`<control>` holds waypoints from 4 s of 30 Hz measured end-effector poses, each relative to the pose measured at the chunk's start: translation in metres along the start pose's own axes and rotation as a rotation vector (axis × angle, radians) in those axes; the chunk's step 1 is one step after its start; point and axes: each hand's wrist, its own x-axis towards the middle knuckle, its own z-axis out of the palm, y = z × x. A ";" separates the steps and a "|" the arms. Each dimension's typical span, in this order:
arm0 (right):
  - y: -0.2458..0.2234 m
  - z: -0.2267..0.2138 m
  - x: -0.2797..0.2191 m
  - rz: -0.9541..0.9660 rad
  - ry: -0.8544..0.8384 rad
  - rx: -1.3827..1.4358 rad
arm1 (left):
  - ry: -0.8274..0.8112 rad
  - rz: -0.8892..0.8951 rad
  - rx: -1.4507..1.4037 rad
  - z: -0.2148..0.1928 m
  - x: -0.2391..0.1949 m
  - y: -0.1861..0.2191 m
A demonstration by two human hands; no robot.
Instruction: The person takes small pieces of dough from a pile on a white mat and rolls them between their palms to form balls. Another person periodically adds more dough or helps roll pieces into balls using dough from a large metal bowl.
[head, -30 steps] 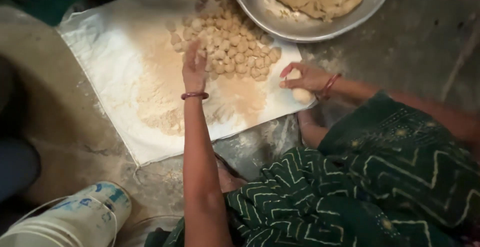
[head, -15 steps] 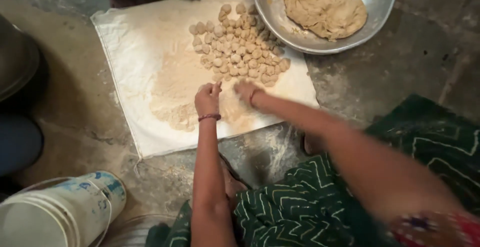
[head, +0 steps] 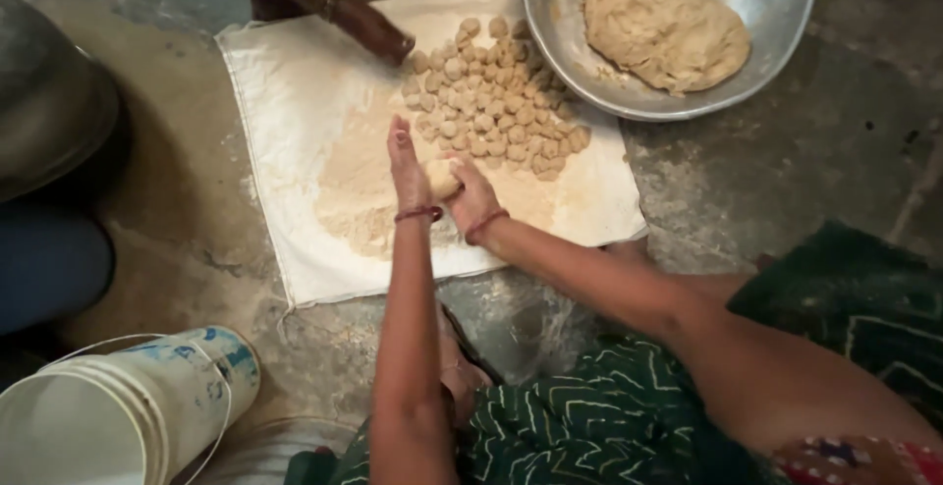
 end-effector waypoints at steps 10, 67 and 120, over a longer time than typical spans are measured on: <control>-0.078 -0.004 0.018 -0.226 -0.044 -0.502 | -0.445 -0.130 0.241 0.064 -0.090 0.048; 0.019 0.062 -0.070 -0.483 -0.152 -1.359 | -0.107 -0.098 0.008 -0.017 -0.040 0.041; -0.117 -0.086 0.020 0.244 -0.243 -2.453 | 0.127 -0.008 1.051 -0.060 -0.093 -0.068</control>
